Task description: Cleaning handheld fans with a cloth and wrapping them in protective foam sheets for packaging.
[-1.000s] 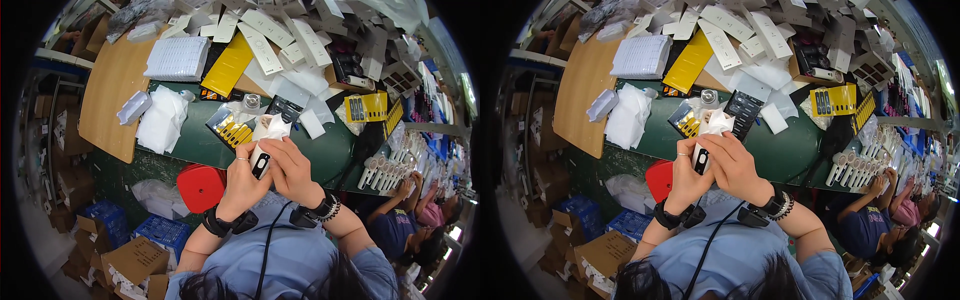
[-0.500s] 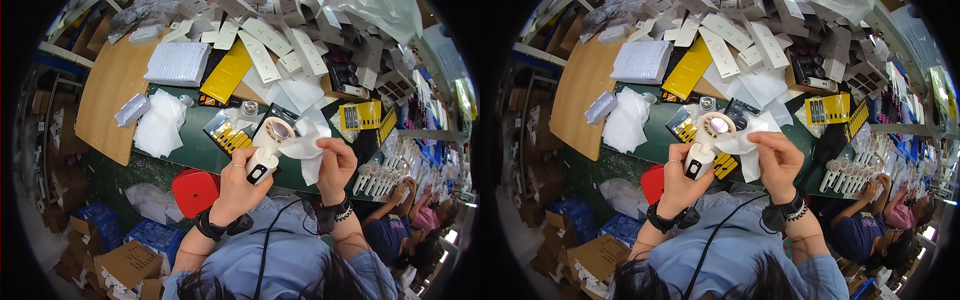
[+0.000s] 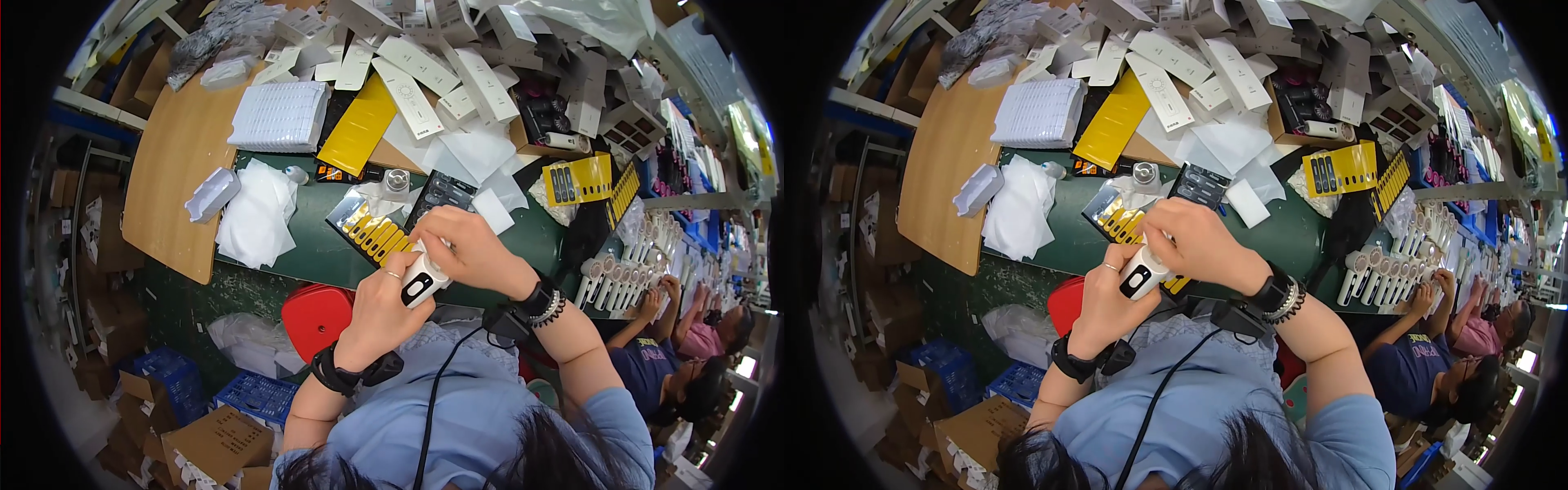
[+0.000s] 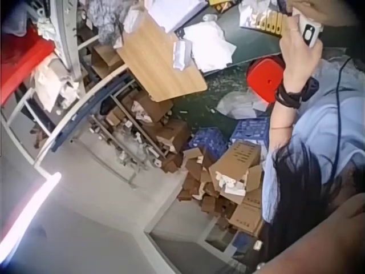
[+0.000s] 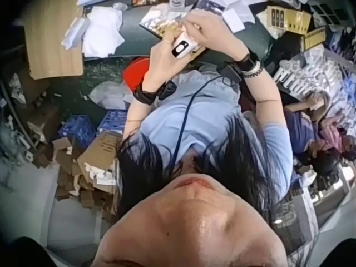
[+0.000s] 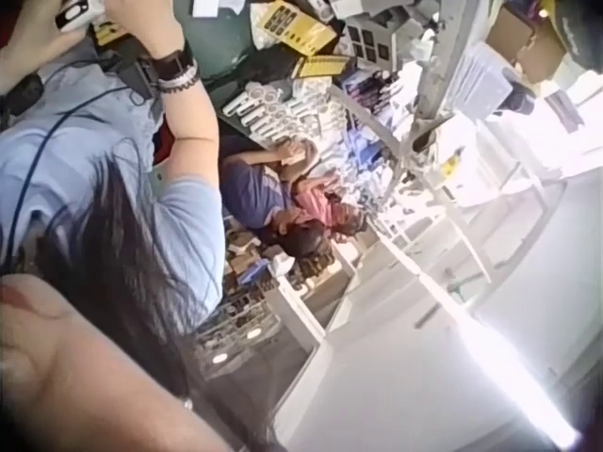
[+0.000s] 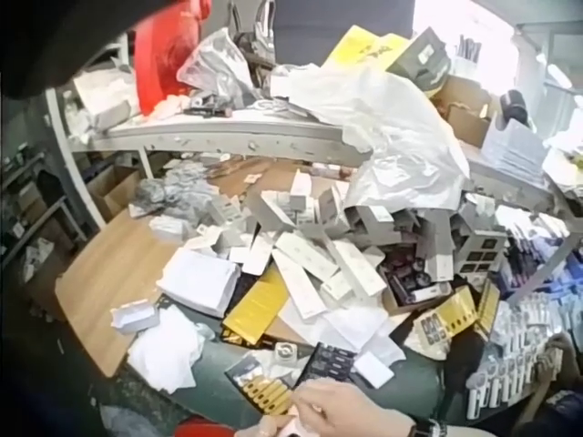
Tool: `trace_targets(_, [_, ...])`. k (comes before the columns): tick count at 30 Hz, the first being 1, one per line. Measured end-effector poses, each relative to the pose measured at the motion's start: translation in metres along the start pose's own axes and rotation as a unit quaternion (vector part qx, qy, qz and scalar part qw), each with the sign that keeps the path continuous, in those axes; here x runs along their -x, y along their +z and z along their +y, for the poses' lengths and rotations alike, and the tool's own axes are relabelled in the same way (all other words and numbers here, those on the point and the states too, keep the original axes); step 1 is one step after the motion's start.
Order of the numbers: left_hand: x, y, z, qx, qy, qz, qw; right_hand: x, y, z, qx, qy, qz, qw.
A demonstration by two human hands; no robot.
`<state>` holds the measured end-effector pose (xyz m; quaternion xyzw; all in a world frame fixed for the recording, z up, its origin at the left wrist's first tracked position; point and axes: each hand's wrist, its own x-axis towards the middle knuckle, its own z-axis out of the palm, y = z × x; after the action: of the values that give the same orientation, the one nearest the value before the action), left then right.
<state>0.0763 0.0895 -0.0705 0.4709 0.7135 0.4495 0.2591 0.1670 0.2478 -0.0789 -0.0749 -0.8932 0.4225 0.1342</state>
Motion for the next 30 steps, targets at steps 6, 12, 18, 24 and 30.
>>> trace_targets(6, [0.008,0.003,-0.009,0.005,0.06,-0.038,0.997,-0.001,-0.017,0.036,-0.238,0.23,-0.243,0.912])
trace_targets(12, [-0.003,0.002,-0.012,0.253,-0.009,0.086,0.964,0.045,0.019,0.029,-0.702,0.268,-0.003,0.66])
trace_targets(18, [-0.004,-0.004,-0.01,0.554,-0.199,0.009,0.808,0.05,0.028,-0.006,-0.589,0.29,0.18,0.732])
trace_targets(24, [-0.007,-0.001,-0.011,0.667,-0.251,-0.037,0.701,0.041,0.039,-0.028,-0.518,0.163,0.385,0.746])
trace_targets(30, [-0.009,0.006,0.009,0.614,-0.265,0.027,0.743,0.014,0.042,-0.037,0.009,-0.02,0.364,0.931])
